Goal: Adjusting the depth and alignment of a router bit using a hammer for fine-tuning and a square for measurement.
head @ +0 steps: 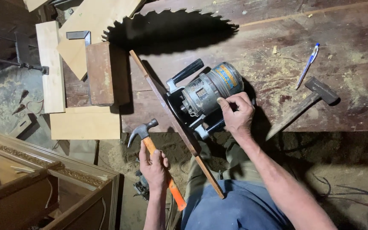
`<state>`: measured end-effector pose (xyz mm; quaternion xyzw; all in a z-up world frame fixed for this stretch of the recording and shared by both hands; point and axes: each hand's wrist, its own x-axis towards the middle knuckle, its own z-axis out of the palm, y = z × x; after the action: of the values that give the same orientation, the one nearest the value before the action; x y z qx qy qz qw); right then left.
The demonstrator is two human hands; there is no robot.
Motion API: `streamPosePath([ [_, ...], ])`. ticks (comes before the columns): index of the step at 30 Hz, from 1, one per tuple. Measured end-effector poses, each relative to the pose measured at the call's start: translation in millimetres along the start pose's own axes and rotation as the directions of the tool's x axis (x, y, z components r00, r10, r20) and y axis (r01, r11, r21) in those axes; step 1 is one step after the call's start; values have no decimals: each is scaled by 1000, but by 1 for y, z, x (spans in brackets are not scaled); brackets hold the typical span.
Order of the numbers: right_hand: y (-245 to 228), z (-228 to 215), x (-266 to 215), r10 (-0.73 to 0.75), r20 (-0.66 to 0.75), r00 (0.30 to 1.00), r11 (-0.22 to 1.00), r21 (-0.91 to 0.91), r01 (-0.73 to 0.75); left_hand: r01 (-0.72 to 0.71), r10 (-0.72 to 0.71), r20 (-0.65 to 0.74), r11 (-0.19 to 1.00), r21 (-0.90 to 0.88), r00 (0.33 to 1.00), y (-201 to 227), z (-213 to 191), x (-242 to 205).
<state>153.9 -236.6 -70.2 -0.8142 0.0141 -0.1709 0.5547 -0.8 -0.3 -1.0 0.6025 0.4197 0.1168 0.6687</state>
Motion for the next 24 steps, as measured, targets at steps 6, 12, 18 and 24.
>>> streamPosePath([
  [6,15,0,0,116,36,993,993,28,-117,-84,82,-77,996,-31,994,-19,-3,15],
  [12,32,-1,-5,181,80,980,983,4,-182,-90,86,-61,994,-68,994,-25,-8,53],
  [18,33,-1,-5,384,77,920,923,-48,-382,-74,76,117,997,-22,990,-32,-12,108],
  [24,32,-2,-9,430,96,898,903,-72,-424,-61,50,161,996,69,986,-41,-21,142],
])
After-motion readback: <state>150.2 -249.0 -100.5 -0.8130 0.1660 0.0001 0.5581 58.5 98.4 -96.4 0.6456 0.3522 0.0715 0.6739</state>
